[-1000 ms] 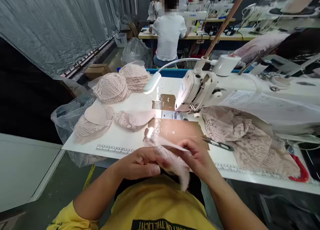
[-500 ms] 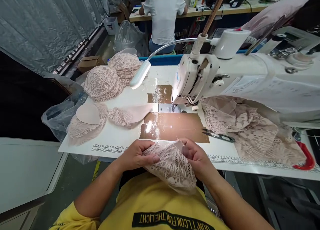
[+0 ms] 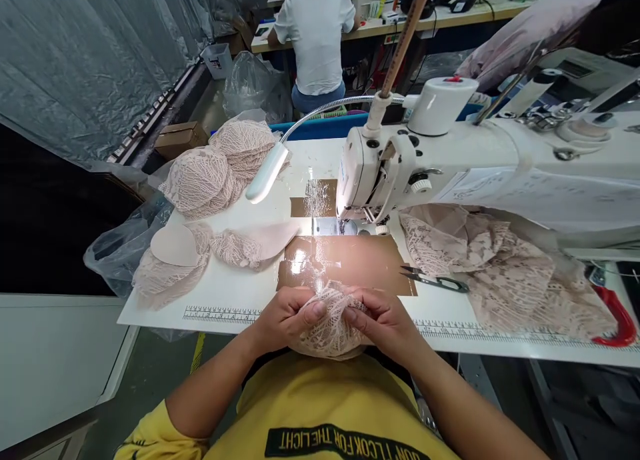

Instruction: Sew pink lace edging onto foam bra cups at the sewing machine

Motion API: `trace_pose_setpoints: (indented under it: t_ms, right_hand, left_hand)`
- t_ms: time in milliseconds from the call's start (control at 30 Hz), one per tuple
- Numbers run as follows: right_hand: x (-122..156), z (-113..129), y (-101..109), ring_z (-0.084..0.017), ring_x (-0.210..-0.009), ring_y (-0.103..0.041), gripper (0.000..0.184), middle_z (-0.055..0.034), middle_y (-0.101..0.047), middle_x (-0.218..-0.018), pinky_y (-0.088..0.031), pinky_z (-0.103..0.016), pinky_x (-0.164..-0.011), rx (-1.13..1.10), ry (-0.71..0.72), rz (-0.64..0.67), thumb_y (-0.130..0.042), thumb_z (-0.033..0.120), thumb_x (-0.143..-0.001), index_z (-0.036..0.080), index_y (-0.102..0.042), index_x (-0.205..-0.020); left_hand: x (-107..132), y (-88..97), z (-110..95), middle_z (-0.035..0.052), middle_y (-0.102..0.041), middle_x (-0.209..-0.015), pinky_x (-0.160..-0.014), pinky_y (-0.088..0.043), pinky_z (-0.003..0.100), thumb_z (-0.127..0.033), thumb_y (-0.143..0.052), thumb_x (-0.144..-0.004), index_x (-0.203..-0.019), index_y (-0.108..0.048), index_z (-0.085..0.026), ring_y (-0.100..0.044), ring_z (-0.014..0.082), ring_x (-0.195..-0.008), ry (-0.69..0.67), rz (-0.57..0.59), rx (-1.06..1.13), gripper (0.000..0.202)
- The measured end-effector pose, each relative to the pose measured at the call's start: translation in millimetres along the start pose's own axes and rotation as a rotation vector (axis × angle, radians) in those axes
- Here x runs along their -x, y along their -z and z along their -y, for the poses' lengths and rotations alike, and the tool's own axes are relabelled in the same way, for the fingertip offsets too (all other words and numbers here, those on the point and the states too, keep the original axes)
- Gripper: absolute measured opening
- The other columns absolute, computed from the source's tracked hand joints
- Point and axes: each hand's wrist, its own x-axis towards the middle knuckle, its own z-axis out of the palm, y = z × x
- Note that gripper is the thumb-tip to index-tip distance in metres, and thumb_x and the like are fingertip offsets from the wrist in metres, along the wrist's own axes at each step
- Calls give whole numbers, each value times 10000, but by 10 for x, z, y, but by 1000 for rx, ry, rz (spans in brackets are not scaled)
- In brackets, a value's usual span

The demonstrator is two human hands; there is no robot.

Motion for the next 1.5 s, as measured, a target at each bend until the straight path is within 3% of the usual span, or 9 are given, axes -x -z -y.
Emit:
trace_pose_setpoints:
  t_ms: [167,500,733,900,1000,1200,1300,1400,1500]
  right_hand:
    - [-49,57,-45,-132,-600,-486,291,1,-558,-644,-372,-256,-566,102,-30,-63,-559,371,-864,182,-549,-643]
    - [-133,75,-58,-119,-581,-475,246,8,-557,-622,-369,-243,-549,80,-60,-131,-586,325,-826,185,-521,-635]
    - [-154,66,-66,-105,-536,-416,270,28,-493,-573,-323,-232,-503,126,-93,-157,-599,367,-812,190,-517,-625]
    - [-176,2,-50,-109,-578,-459,232,30,-542,-660,-372,-225,-532,-63,-165,-143,-649,398,-804,197,-597,-908]
    - [-187,4,-23,-103,-584,-440,228,21,-527,-660,-356,-224,-527,-51,-156,-97,-631,407,-821,183,-606,-783]
    - [-183,59,80,-112,-590,-435,264,19,-498,-649,-360,-236,-531,-43,-135,-146,-605,422,-816,184,-568,-710]
    - [-186,66,118,-113,-583,-433,252,18,-498,-648,-364,-240,-525,-29,-127,-201,-606,422,-806,188,-573,-718]
    - [-189,78,131,-113,-574,-429,240,18,-501,-640,-355,-242,-518,5,-100,-229,-604,415,-805,190,-582,-724]
    - [-188,113,128,-113,-566,-431,230,20,-501,-626,-347,-245,-515,60,-77,-227,-599,396,-812,192,-581,-708]
  left_hand:
    - [-97,61,-138,26,-548,-859,-659,-406,242,-355,-704,-766,-1019,-570,-146,-490,132,-729,-3,-8,-11,355]
    - [-188,111,-227,-22,-465,-666,-562,-327,215,-276,-562,-863,-809,-573,-132,-392,87,-596,-23,10,-200,154]
    - [-209,104,-218,28,-574,-727,-615,-384,230,-320,-532,-893,-832,-608,-120,-485,115,-655,-25,2,-166,222]
    - [-234,76,-196,27,-572,-705,-600,-382,229,-318,-496,-913,-794,-595,-119,-483,110,-638,-23,-4,-158,252]
    - [-238,90,-219,17,-552,-682,-584,-383,230,-331,-446,-939,-761,-574,-132,-475,107,-618,-32,10,-188,296]
    - [-184,409,-168,95,-633,-985,-826,-448,371,-354,-480,-912,-972,-616,-161,-558,239,-935,-5,-341,-900,244]
    - [-225,677,-23,135,-574,-1220,-892,-452,473,-307,-482,-891,-1134,-601,-167,-513,327,-1105,169,-356,-1225,305]
    - [-299,873,35,148,-545,-1276,-942,-448,488,-198,-426,-889,-1181,-588,-155,-500,329,-1166,245,-326,-1289,336]
    - [-332,850,-111,150,-469,-1370,-1058,-343,535,-236,-487,-878,-1224,-557,-169,-395,340,-1294,150,-382,-1160,360]
